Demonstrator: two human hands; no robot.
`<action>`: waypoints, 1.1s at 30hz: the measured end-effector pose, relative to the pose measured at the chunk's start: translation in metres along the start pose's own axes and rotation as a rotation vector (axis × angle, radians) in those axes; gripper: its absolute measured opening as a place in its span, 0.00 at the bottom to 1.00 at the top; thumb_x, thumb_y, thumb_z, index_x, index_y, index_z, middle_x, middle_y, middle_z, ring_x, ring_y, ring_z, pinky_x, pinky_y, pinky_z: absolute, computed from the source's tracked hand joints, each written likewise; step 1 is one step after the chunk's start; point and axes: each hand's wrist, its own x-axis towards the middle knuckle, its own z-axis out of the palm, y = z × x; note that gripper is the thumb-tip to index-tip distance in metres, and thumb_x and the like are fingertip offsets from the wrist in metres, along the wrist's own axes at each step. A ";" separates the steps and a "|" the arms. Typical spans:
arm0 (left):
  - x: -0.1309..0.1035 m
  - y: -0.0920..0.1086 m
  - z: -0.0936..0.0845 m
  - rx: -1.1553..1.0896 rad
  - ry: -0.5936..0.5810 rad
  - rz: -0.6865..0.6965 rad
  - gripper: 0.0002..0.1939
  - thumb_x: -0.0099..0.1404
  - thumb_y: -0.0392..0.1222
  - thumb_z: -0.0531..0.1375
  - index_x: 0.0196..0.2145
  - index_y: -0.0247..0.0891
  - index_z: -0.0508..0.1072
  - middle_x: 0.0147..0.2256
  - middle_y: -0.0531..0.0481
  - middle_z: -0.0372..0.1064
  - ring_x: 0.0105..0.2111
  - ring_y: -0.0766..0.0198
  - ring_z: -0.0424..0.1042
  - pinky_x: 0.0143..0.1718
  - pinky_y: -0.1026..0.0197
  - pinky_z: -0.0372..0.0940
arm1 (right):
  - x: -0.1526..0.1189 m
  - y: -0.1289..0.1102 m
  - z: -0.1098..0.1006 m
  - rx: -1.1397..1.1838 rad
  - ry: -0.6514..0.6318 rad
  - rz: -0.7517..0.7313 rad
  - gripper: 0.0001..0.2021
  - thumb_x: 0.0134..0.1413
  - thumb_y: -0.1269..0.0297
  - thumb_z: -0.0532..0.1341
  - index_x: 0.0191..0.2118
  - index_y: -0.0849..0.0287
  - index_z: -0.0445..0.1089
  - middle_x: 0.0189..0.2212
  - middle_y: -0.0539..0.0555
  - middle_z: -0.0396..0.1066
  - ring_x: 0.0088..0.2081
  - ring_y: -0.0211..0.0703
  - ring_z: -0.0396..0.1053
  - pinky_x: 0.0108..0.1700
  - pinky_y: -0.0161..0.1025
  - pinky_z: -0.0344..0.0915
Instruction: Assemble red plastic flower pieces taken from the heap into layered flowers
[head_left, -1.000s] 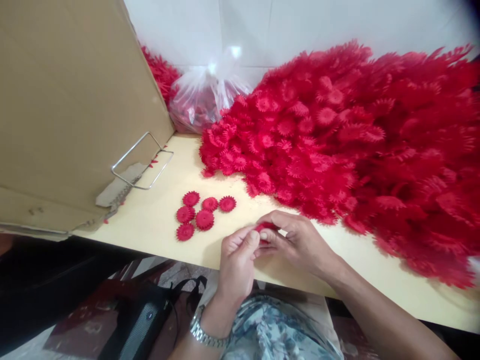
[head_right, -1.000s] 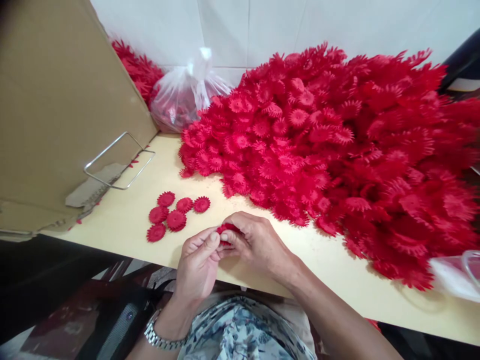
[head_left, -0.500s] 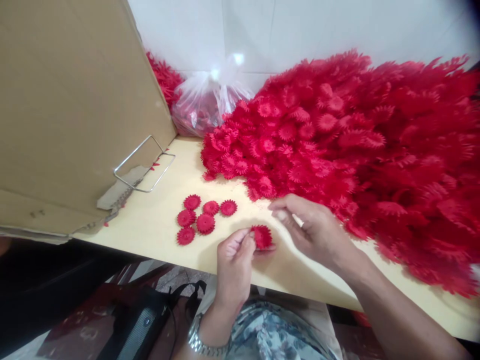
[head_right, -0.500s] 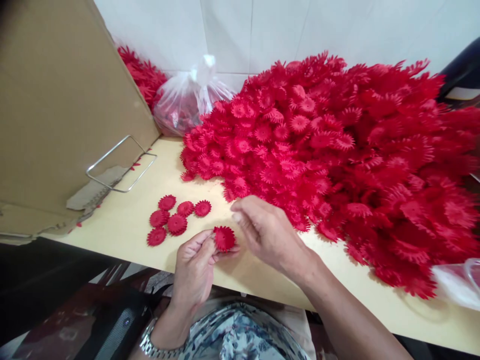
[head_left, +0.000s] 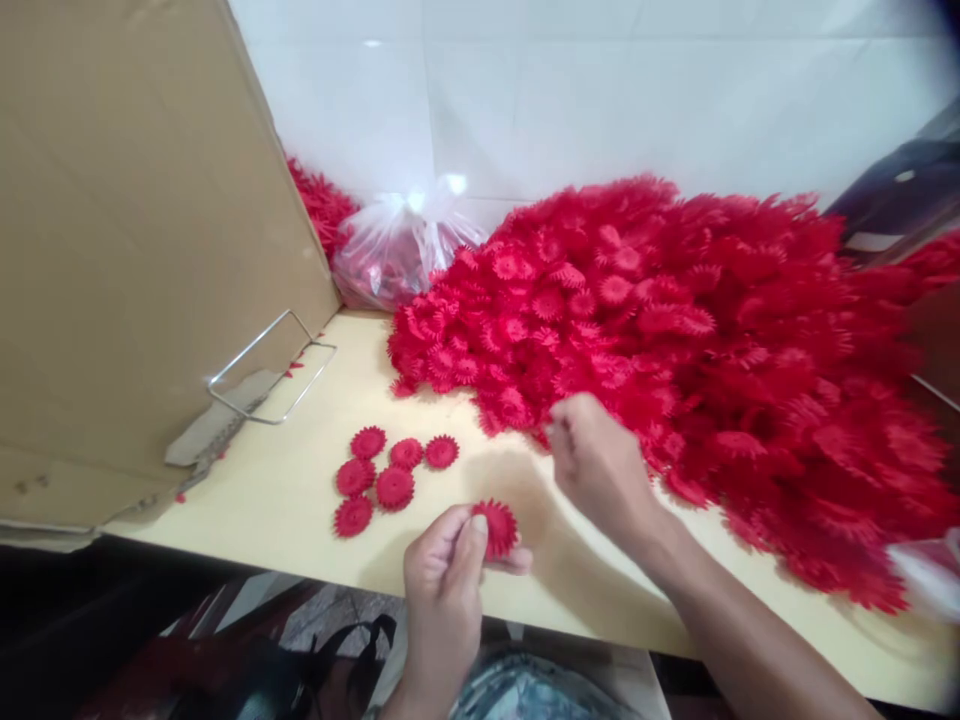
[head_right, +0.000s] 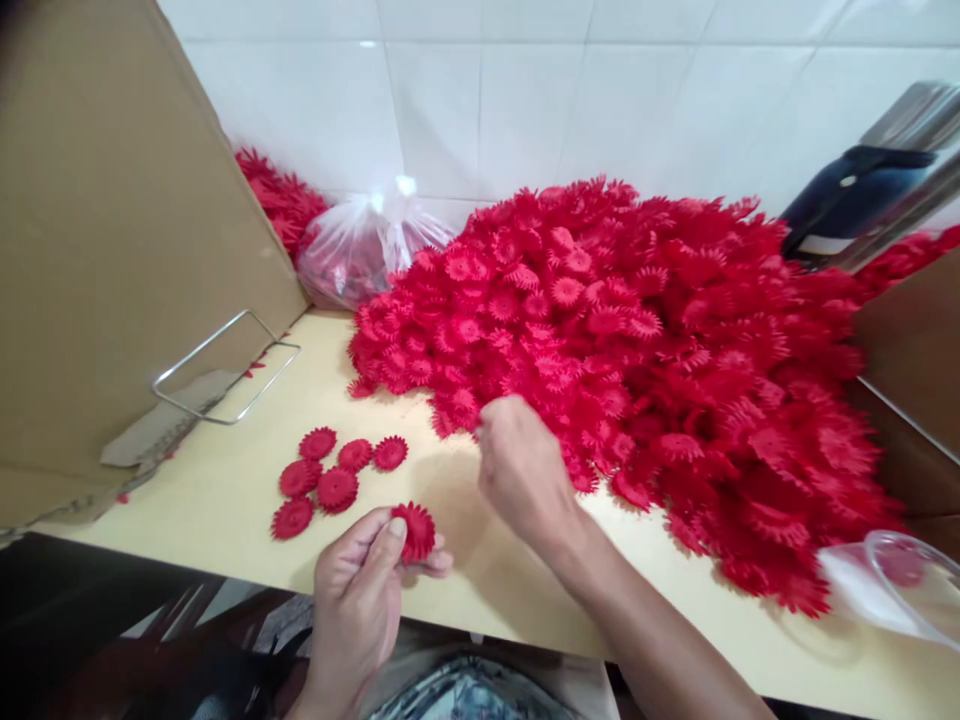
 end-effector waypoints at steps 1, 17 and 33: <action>0.000 0.001 0.000 -0.009 -0.008 -0.015 0.14 0.56 0.48 0.62 0.22 0.34 0.71 0.19 0.51 0.68 0.21 0.63 0.71 0.23 0.65 0.65 | 0.011 0.010 -0.002 -0.068 0.051 0.024 0.07 0.56 0.74 0.50 0.30 0.59 0.61 0.22 0.51 0.61 0.23 0.38 0.59 0.24 0.34 0.54; 0.010 0.012 0.009 -0.339 -0.186 -0.234 0.07 0.56 0.39 0.60 0.30 0.32 0.70 0.23 0.47 0.74 0.21 0.62 0.74 0.27 0.60 0.70 | -0.007 -0.010 -0.017 0.597 -0.488 0.013 0.10 0.59 0.61 0.56 0.39 0.61 0.71 0.32 0.54 0.72 0.32 0.38 0.69 0.33 0.33 0.65; 0.003 -0.010 0.008 -0.083 -0.106 0.069 0.06 0.60 0.41 0.60 0.28 0.35 0.70 0.22 0.55 0.67 0.20 0.70 0.67 0.24 0.67 0.66 | -0.037 -0.031 -0.018 0.561 -0.358 0.184 0.08 0.58 0.69 0.55 0.29 0.59 0.68 0.21 0.49 0.69 0.25 0.35 0.66 0.28 0.32 0.61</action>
